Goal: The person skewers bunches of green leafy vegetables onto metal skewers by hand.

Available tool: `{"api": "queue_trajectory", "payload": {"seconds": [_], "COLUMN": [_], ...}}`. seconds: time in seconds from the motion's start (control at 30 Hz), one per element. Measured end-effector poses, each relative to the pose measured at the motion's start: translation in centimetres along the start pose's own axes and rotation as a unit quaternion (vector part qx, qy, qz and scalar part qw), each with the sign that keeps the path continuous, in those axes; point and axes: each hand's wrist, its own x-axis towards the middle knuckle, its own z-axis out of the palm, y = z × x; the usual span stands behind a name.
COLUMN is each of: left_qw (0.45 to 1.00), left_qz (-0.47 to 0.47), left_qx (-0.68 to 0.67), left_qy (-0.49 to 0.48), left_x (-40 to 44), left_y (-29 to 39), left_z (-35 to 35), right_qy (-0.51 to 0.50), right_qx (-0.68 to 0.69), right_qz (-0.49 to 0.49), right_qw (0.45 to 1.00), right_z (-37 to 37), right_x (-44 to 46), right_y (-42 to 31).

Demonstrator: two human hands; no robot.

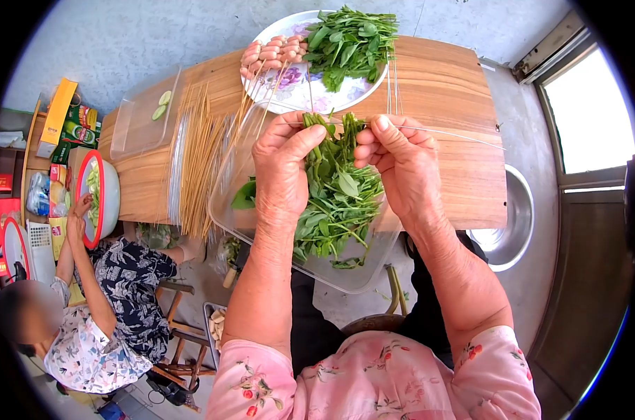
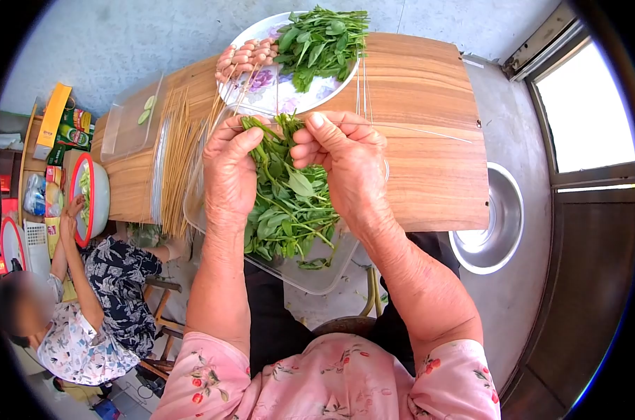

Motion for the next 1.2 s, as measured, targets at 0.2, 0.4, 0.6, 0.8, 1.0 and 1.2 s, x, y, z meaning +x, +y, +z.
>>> {"api": "queue_trajectory", "payload": {"seconds": [0.2, 0.4, 0.6, 0.8, 1.0, 1.2], "left_qw": [0.999, 1.0, 1.0, 1.0, 0.999, 1.0], "left_qz": [-0.034, 0.0, -0.011, -0.022, -0.034, 0.002], "left_qx": [0.022, -0.012, 0.002, 0.008, 0.018, 0.018], "left_qy": [-0.012, 0.007, 0.017, 0.015, 0.012, 0.02], "left_x": [0.14, 0.42, 0.4, 0.15, 0.09, 0.3], "left_y": [-0.49, -0.31, -0.18, -0.3, -0.26, -0.19], "left_z": [-0.33, -0.54, -1.03, -0.73, -0.69, -0.35], "right_qy": [-0.004, 0.003, 0.009, 0.013, 0.014, 0.004], "right_qx": [0.006, 0.003, 0.002, 0.011, 0.012, 0.014], "right_qz": [0.009, 0.005, 0.008, 0.013, 0.015, 0.007], "right_qw": [1.0, 1.0, 1.0, 1.0, 1.0, 1.0], "right_z": [0.25, 0.31, 0.18, 0.02, -0.06, -0.52], "right_x": [0.1, 0.24, 0.29, 0.14, 0.1, 0.53], "right_y": [0.58, 0.39, 0.61, 0.6, 0.7, 0.49]}}
